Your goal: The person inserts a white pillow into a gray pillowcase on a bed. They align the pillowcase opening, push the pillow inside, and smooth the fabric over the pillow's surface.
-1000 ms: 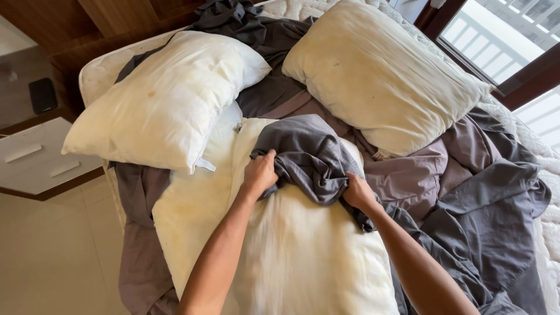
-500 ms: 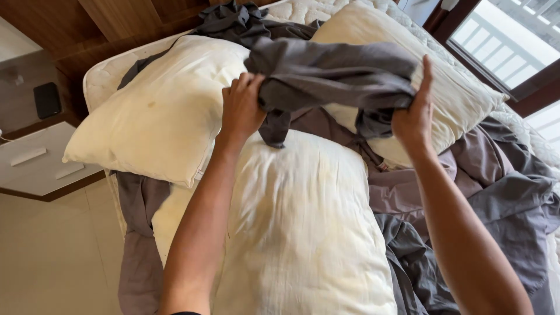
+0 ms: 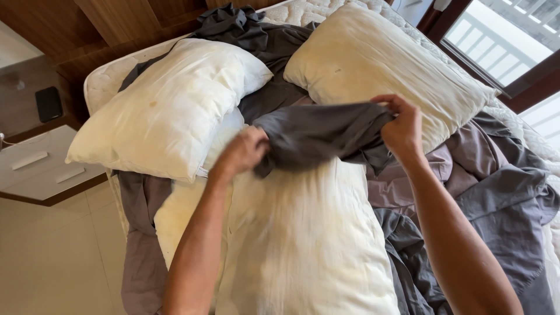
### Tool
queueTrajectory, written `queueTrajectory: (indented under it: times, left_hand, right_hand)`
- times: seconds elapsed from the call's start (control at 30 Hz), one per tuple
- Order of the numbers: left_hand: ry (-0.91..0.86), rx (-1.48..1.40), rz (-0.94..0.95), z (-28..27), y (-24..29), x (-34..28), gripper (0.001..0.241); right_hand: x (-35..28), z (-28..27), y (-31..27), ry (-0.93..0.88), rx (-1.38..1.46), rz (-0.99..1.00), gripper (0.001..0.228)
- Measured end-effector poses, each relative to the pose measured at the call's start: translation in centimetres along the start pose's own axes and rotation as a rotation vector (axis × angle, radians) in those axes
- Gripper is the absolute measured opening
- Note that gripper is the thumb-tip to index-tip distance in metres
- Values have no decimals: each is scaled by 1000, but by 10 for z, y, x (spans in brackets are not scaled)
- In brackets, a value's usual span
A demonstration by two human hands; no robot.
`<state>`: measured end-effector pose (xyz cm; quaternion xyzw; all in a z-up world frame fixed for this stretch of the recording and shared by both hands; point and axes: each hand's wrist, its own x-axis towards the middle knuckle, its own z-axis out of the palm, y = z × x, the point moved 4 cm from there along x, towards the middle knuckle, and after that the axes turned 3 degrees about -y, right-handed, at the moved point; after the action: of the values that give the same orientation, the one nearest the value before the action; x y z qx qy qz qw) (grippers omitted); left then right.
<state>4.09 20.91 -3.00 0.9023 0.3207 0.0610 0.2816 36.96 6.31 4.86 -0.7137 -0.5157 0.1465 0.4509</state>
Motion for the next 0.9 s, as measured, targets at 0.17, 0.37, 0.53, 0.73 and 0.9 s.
queueTrajectory:
  times: [0.17, 0.37, 0.53, 0.73, 0.9]
  left_hand:
    - [1052, -325, -76, -76, 6, -36, 17]
    - [681, 36, 191, -10, 51, -30, 80]
    - [554, -21, 96, 61, 103, 0, 106]
    - [637, -143, -162, 88, 7, 31, 49]
    - [931, -244, -154, -48, 10, -13, 38]
  right_hand:
    - [-3, -32, -35, 209, -19, -186, 33]
    - [-11, -16, -35, 129, 26, -163, 45]
    - [-28, 26, -62, -35, 87, -279, 44]
    - [-27, 5, -67, -331, -116, -71, 39]
    - [-17, -36, -8, -286, -563, 39, 13]
